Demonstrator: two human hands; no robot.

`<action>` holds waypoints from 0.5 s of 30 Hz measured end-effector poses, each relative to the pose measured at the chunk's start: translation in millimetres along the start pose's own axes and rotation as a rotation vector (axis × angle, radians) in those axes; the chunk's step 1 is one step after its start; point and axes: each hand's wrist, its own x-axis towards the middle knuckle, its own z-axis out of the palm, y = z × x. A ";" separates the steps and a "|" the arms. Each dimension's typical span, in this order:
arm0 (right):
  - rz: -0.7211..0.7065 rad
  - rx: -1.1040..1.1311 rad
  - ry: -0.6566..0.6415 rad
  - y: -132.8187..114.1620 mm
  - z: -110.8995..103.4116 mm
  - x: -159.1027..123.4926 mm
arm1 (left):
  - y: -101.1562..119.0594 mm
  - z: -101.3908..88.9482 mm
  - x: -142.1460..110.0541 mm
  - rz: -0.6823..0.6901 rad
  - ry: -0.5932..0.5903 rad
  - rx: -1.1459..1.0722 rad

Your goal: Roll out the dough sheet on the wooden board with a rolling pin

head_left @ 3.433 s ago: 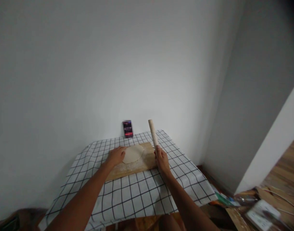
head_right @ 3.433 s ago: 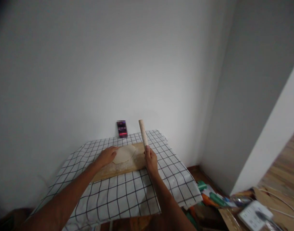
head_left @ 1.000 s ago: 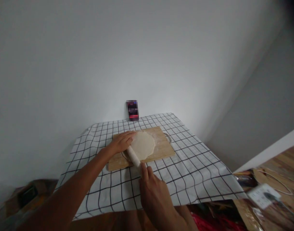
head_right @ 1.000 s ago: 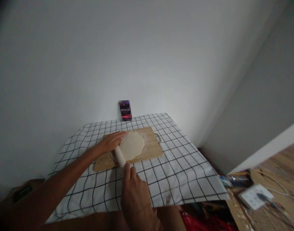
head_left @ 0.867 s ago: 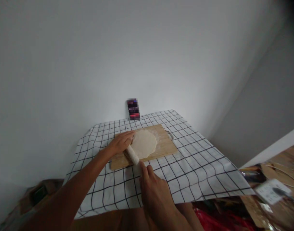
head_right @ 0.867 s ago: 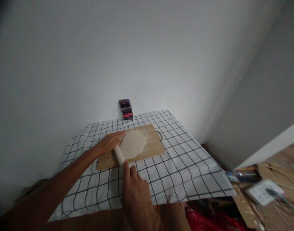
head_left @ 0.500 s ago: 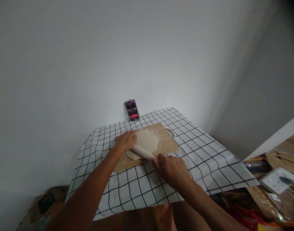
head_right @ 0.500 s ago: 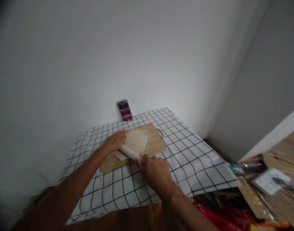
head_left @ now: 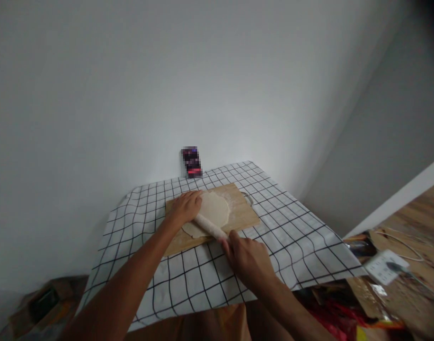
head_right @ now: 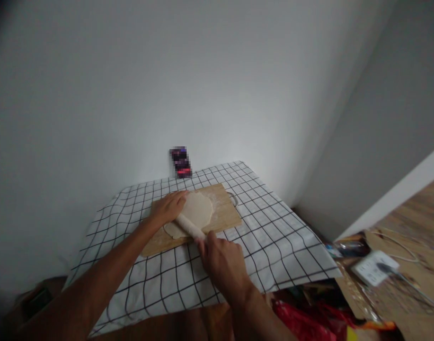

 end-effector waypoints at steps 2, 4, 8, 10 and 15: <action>-0.001 0.022 -0.052 -9.3 -2.0 -4.9 | -2.1 -1.3 -4.5 0.023 0.004 0.018; -0.013 0.034 -0.103 -17.9 -4.4 -9.1 | -4.8 -3.8 -9.3 0.043 -0.003 0.045; -0.074 0.046 -0.123 -28.8 -3.9 -16.6 | -11.3 -10.3 -16.8 0.044 -0.085 0.077; -0.103 0.064 -0.123 -31.4 -2.0 -19.2 | -14.4 -13.3 -19.9 0.042 -0.118 0.085; -0.059 0.141 -0.129 -29.1 -3.4 -15.9 | -17.0 -14.3 -24.9 0.008 -0.111 0.119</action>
